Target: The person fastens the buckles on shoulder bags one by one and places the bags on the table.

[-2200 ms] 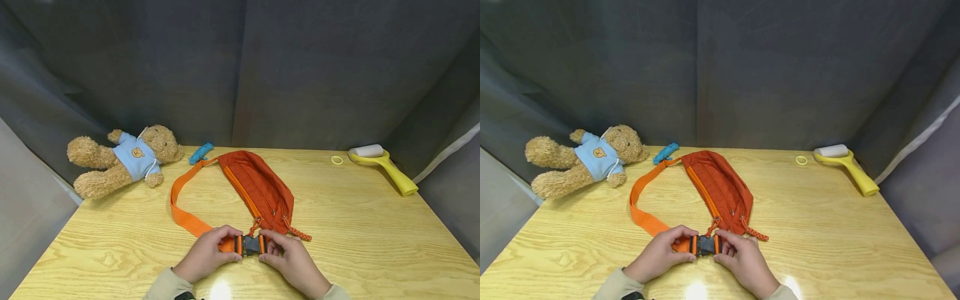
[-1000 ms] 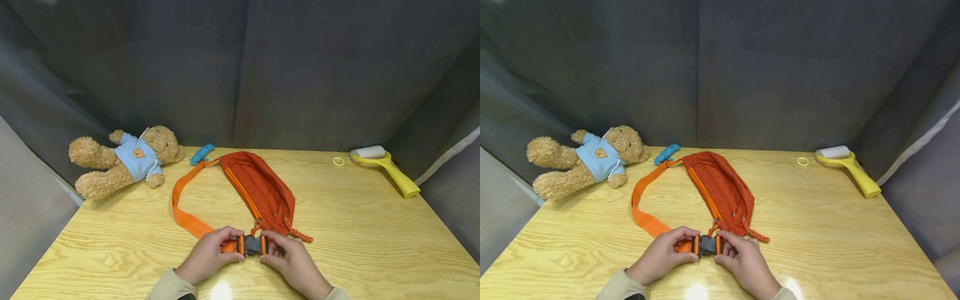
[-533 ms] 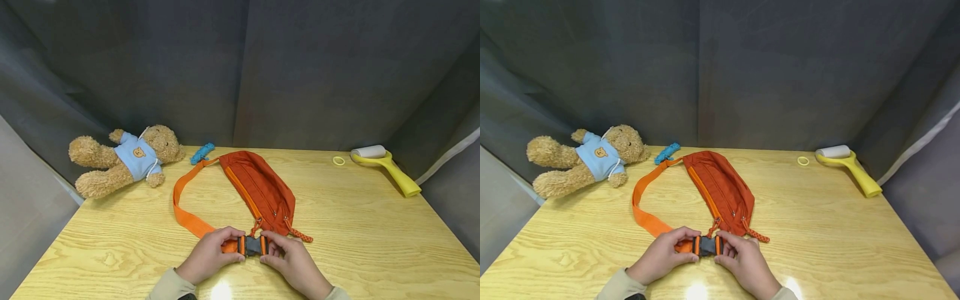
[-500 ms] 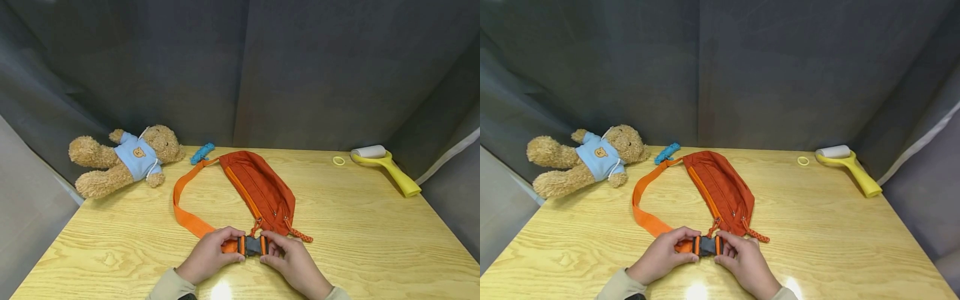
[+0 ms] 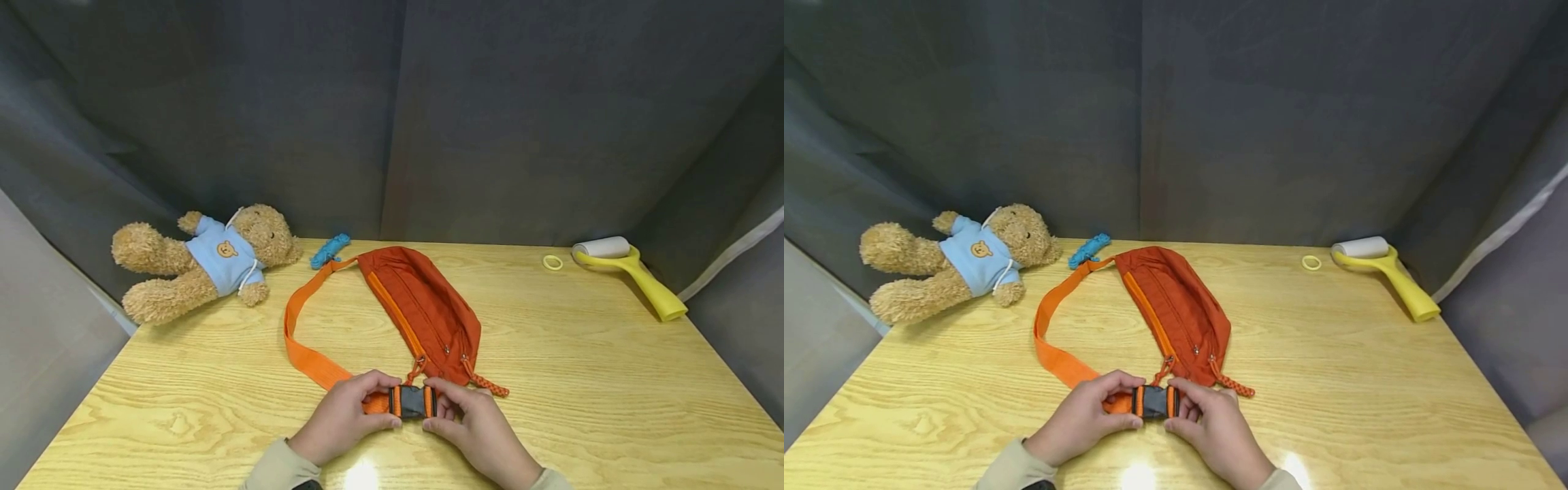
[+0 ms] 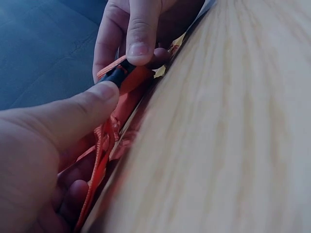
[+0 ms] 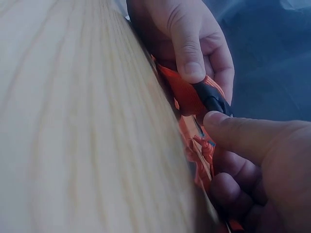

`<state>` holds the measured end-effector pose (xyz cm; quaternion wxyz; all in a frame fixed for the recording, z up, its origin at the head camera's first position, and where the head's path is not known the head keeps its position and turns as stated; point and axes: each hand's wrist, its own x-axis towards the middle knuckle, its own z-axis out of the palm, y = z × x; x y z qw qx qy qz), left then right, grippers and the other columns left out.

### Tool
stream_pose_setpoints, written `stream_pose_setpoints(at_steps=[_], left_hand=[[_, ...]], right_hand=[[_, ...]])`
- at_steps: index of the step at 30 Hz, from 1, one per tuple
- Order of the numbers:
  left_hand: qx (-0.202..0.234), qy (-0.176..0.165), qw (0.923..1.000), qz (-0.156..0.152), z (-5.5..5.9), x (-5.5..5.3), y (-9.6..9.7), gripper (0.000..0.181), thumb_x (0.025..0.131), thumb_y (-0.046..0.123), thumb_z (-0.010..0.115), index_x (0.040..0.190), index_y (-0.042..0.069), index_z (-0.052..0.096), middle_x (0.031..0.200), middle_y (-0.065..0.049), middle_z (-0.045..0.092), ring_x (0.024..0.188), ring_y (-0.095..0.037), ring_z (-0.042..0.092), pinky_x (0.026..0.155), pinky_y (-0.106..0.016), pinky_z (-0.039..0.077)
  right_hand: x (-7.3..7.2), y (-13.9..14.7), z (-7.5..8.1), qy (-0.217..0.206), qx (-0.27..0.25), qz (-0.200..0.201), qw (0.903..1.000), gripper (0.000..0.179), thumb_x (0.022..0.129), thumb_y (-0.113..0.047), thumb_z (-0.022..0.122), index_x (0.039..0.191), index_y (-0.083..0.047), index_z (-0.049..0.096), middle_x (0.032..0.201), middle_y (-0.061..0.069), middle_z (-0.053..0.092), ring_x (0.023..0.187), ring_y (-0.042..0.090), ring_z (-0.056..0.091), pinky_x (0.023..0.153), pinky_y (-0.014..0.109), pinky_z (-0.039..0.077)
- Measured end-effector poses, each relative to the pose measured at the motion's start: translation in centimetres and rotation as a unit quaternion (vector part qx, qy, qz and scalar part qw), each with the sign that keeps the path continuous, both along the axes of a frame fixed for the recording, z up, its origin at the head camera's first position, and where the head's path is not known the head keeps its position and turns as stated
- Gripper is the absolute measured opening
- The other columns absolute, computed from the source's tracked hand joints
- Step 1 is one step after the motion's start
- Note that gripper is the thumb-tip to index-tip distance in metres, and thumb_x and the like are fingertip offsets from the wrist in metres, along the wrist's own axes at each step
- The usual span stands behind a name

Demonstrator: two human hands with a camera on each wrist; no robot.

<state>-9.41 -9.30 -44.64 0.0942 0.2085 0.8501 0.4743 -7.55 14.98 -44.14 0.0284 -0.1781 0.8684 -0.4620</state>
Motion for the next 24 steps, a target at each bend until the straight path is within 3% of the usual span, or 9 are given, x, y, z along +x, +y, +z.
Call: stream_pose_setpoints(at_steps=[18, 24], left_hand=[[-0.002, 0.005, 1.0, -0.003, 0.3, 0.02, -0.06, 0.044, 0.083, 0.031, 0.083, 0.124, 0.027, 0.066, 0.118, 0.011, 0.068, 0.106, -0.011, 0.064, 0.09, -0.029, 0.053], [-0.006, 0.008, 0.9999, -0.002, -0.07, 0.07, -0.06, 0.044, 0.083, 0.032, 0.084, 0.122, 0.028, 0.066, 0.12, 0.011, 0.067, 0.106, -0.011, 0.062, 0.089, -0.03, 0.053]], right_hand=[[-0.11, -0.07, 0.08, 0.002, 0.004, -0.003, 1.0, 0.05, 0.081, -0.021, 0.086, 0.126, -0.008, 0.067, 0.076, -0.013, 0.059, 0.066, 0.003, 0.051, 0.061, 0.021, 0.044], [-0.11, -0.06, 0.04, -0.008, 0.013, -0.006, 0.9999, 0.051, 0.081, -0.017, 0.085, 0.126, -0.008, 0.066, 0.078, -0.012, 0.059, 0.068, 0.004, 0.052, 0.061, 0.022, 0.045]])
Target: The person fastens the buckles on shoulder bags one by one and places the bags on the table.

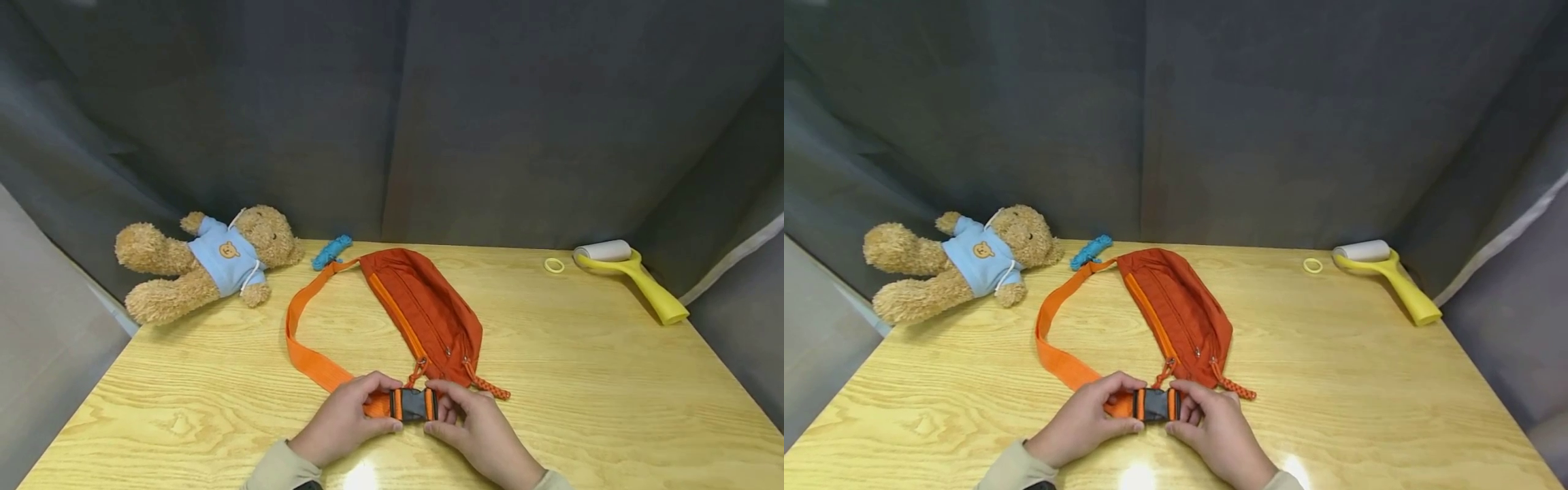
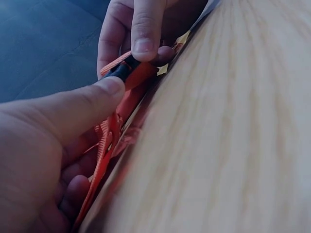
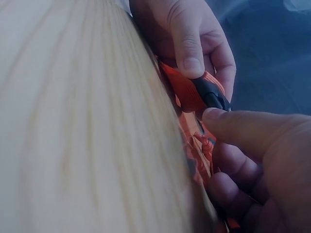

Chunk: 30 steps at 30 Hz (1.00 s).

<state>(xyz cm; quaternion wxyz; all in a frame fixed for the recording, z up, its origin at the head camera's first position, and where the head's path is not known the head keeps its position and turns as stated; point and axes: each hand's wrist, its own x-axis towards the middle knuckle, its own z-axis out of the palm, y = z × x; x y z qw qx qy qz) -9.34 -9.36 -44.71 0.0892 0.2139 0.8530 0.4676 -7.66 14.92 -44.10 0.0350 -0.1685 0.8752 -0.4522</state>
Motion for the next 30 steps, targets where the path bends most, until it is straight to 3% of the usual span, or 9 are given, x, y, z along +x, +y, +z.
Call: stream_pose_setpoints(at_steps=[12, 30], left_hand=[[-0.023, 0.014, 0.9996, 0.005, -0.29, 0.03, -0.05, 0.047, 0.083, 0.035, 0.084, 0.125, 0.03, 0.065, 0.123, 0.01, 0.066, 0.109, -0.011, 0.06, 0.09, -0.032, 0.052], [-0.016, 0.025, 0.9996, -0.006, 0.15, 0.11, -0.47, 0.051, 0.086, 0.038, 0.08, 0.133, 0.027, 0.064, 0.122, 0.006, 0.066, 0.104, -0.012, 0.062, 0.087, -0.031, 0.053]], right_hand=[[0.02, 0.24, 0.0, 0.004, 0.0, -0.002, 1.0, 0.051, 0.08, -0.015, 0.086, 0.126, -0.008, 0.066, 0.08, -0.011, 0.059, 0.07, 0.004, 0.054, 0.063, 0.022, 0.048], [-0.09, 0.57, -0.09, 0.009, -0.011, 0.0, 0.9999, 0.053, 0.081, -0.012, 0.085, 0.129, -0.007, 0.066, 0.085, -0.009, 0.062, 0.07, 0.004, 0.056, 0.062, 0.023, 0.05]])
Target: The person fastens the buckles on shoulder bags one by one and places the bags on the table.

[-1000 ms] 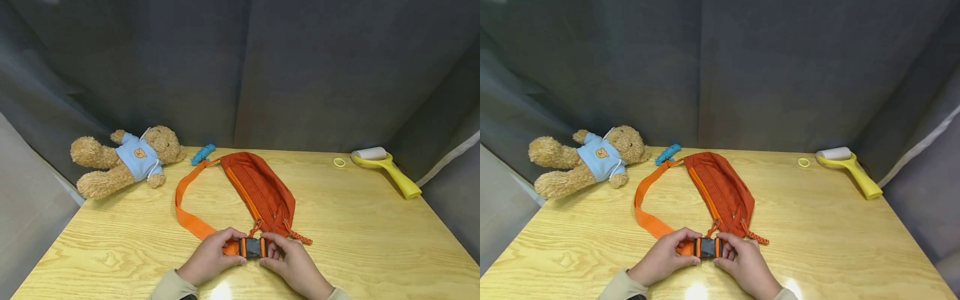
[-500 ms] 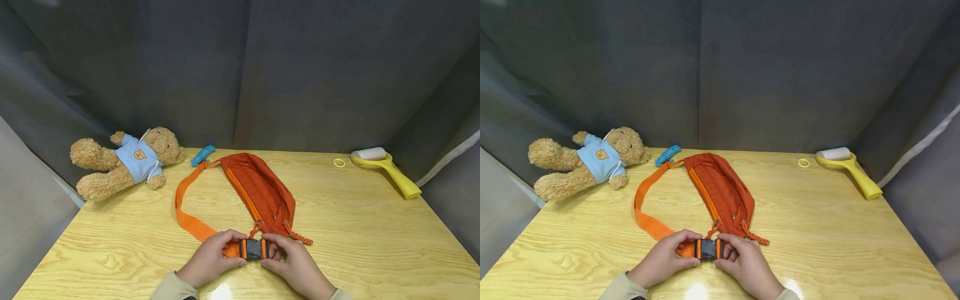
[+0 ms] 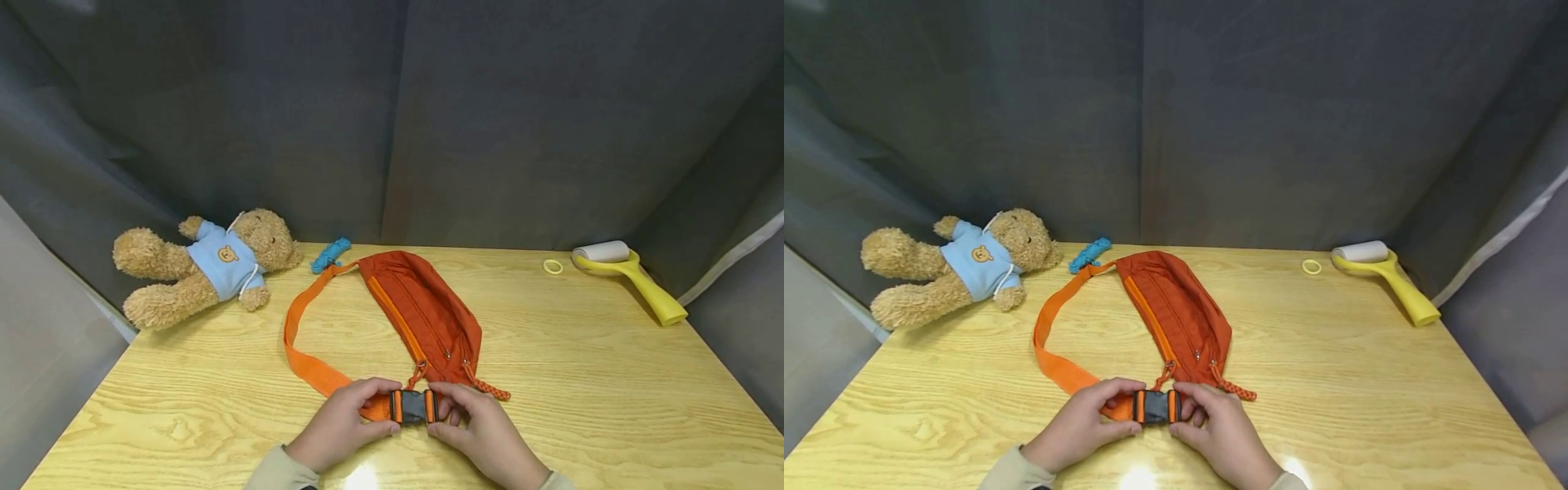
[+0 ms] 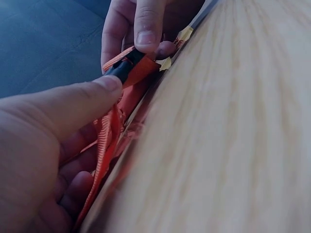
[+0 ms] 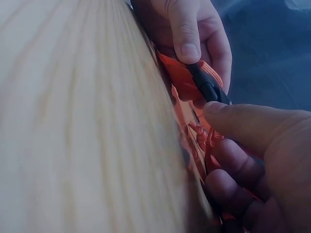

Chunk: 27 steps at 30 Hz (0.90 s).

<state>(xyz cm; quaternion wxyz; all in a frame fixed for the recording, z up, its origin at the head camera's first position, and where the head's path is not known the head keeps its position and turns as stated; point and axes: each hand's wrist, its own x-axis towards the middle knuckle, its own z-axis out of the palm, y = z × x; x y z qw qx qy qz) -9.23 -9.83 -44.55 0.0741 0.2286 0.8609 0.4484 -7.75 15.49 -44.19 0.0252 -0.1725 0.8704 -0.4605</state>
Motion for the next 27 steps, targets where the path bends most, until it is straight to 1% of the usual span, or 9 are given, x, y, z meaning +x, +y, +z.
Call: stream_pose_setpoints(at_steps=[8, 12, 16, 20, 27], left_hand=[[-0.014, 0.013, 0.9998, -0.001, -0.11, 0.1, -0.02, 0.052, 0.087, 0.035, 0.08, 0.135, 0.024, 0.063, 0.127, 0.008, 0.065, 0.107, -0.009, 0.061, 0.09, -0.031, 0.052], [-0.015, 0.015, 0.9998, -0.003, -0.05, 0.13, -0.03, 0.052, 0.087, 0.034, 0.08, 0.135, 0.024, 0.063, 0.127, 0.008, 0.065, 0.109, -0.009, 0.06, 0.091, -0.031, 0.052], [-0.012, 0.026, 0.9996, -0.006, -0.09, 0.16, -0.08, 0.051, 0.087, 0.033, 0.08, 0.134, 0.024, 0.063, 0.127, 0.008, 0.066, 0.108, -0.01, 0.061, 0.089, -0.031, 0.053], [-0.008, 0.027, 0.9996, -0.007, -0.17, 0.13, -0.12, 0.05, 0.087, 0.033, 0.081, 0.133, 0.024, 0.064, 0.125, 0.008, 0.066, 0.107, -0.009, 0.061, 0.088, -0.03, 0.053], [-0.008, 0.024, 0.9997, -0.003, -0.14, 0.11, -0.11, 0.049, 0.086, 0.031, 0.081, 0.132, 0.024, 0.064, 0.125, 0.009, 0.066, 0.107, -0.008, 0.061, 0.089, -0.03, 0.052]], right_hand=[[-0.05, 0.17, -0.01, -0.003, -0.007, 0.007, 0.9999, 0.051, 0.082, -0.017, 0.085, 0.129, -0.009, 0.066, 0.086, -0.008, 0.062, 0.072, 0.005, 0.056, 0.063, 0.023, 0.05], [-0.03, 0.24, 0.08, -0.005, -0.006, 0.007, 0.9999, 0.05, 0.083, -0.018, 0.084, 0.129, -0.009, 0.066, 0.086, -0.008, 0.062, 0.073, 0.005, 0.057, 0.063, 0.023, 0.05], [0.0, 0.3, 0.17, -0.004, 0.003, 0.005, 1.0, 0.05, 0.082, -0.018, 0.085, 0.128, -0.011, 0.067, 0.087, -0.009, 0.062, 0.075, 0.005, 0.056, 0.064, 0.022, 0.05], [-0.01, 0.34, 0.26, 0.003, 0.006, 0.004, 1.0, 0.049, 0.081, -0.018, 0.085, 0.127, -0.012, 0.068, 0.087, -0.009, 0.061, 0.075, 0.005, 0.056, 0.063, 0.022, 0.049], [-0.12, 0.42, 0.19, 0.029, 0.008, 0.006, 0.9995, 0.048, 0.081, -0.016, 0.086, 0.125, -0.012, 0.07, 0.084, -0.008, 0.059, 0.071, 0.004, 0.053, 0.061, 0.022, 0.049]])
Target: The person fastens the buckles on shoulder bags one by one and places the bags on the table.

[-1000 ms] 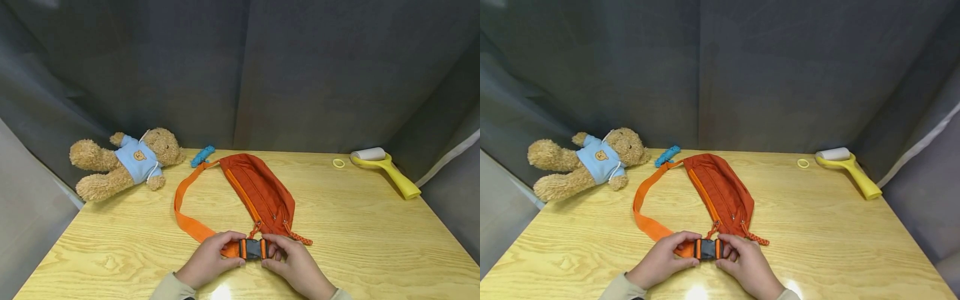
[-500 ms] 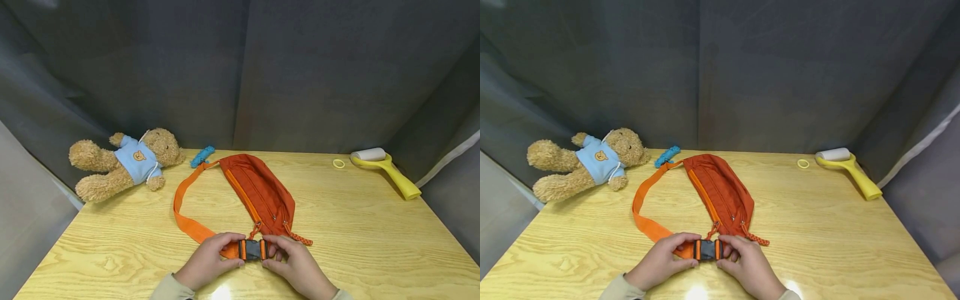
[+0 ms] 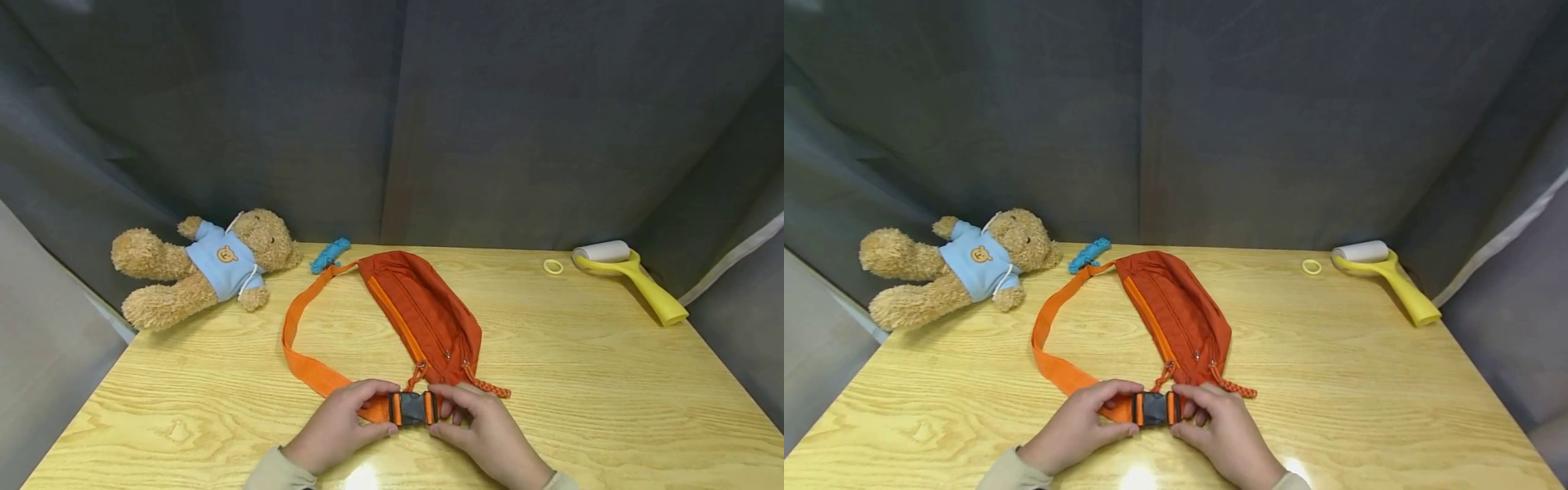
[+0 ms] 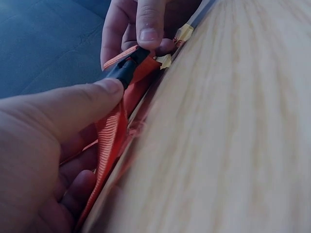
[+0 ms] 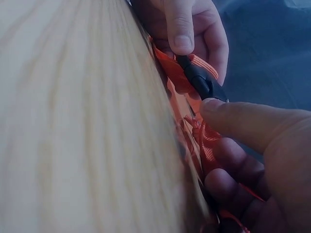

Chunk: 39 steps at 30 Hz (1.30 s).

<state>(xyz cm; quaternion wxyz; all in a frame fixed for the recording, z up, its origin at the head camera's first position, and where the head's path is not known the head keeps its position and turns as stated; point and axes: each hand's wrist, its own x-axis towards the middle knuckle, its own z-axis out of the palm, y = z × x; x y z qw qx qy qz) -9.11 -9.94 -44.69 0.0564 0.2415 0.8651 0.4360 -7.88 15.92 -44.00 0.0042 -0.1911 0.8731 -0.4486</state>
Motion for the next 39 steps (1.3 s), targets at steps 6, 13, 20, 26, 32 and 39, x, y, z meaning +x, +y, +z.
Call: stream_pose_setpoints(at_steps=[6, 13, 20, 26, 32, 39], left_hand=[[-0.001, 0.004, 1.0, 0.003, 0.06, 0.09, -0.01, 0.047, 0.086, 0.03, 0.081, 0.13, 0.025, 0.065, 0.122, 0.011, 0.066, 0.106, -0.008, 0.06, 0.09, -0.031, 0.052], [0.0, 0.025, 0.9997, 0.007, -0.11, 0.08, -0.01, 0.041, 0.087, 0.03, 0.08, 0.126, 0.025, 0.067, 0.119, 0.014, 0.067, 0.106, -0.008, 0.061, 0.092, -0.032, 0.051], [0.002, 0.025, 0.9997, 0.007, -0.11, 0.04, 0.01, 0.039, 0.088, 0.03, 0.08, 0.124, 0.026, 0.068, 0.118, 0.014, 0.066, 0.106, -0.007, 0.061, 0.092, -0.031, 0.052], [-0.005, 0.033, 0.9994, 0.009, -0.03, 0.1, 0.03, 0.036, 0.09, 0.028, 0.078, 0.123, 0.025, 0.068, 0.118, 0.014, 0.066, 0.108, -0.008, 0.061, 0.094, -0.033, 0.051], [-0.006, 0.044, 0.999, 0.009, -0.03, 0.18, -0.05, 0.035, 0.09, 0.025, 0.078, 0.123, 0.024, 0.068, 0.118, 0.014, 0.066, 0.109, -0.009, 0.061, 0.095, -0.034, 0.051], [-0.018, 0.046, 0.9987, 0.014, 0.09, 0.14, -0.13, 0.034, 0.09, 0.024, 0.078, 0.123, 0.024, 0.068, 0.119, 0.015, 0.066, 0.111, -0.01, 0.061, 0.096, -0.035, 0.051]], right_hand=[[0.02, -0.04, -0.06, 0.009, -0.001, -0.003, 1.0, 0.043, 0.081, -0.015, 0.085, 0.121, -0.013, 0.072, 0.084, -0.01, 0.06, 0.071, 0.003, 0.053, 0.061, 0.022, 0.048], [0.14, -0.07, -0.13, 0.013, -0.005, -0.009, 0.9999, 0.034, 0.082, -0.017, 0.084, 0.115, -0.017, 0.074, 0.083, -0.012, 0.059, 0.072, 0.002, 0.053, 0.061, 0.021, 0.048], [0.1, -0.07, -0.17, 0.007, -0.001, -0.019, 0.9998, 0.033, 0.083, -0.013, 0.083, 0.114, -0.016, 0.074, 0.083, -0.014, 0.059, 0.072, 0.003, 0.054, 0.063, 0.022, 0.049], [0.04, -0.08, -0.09, -0.004, 0.002, -0.022, 0.9997, 0.031, 0.083, -0.01, 0.082, 0.112, -0.016, 0.074, 0.083, -0.014, 0.059, 0.073, 0.003, 0.055, 0.063, 0.022, 0.05], [0.07, -0.05, 0.03, -0.011, 0.003, -0.021, 0.9997, 0.029, 0.084, -0.012, 0.082, 0.112, -0.018, 0.074, 0.083, -0.014, 0.06, 0.073, 0.004, 0.055, 0.064, 0.022, 0.05], [0.2, 0.03, 0.1, -0.018, -0.003, -0.03, 0.9994, 0.028, 0.085, -0.012, 0.082, 0.111, -0.019, 0.074, 0.084, -0.013, 0.06, 0.074, 0.005, 0.056, 0.065, 0.023, 0.051]])
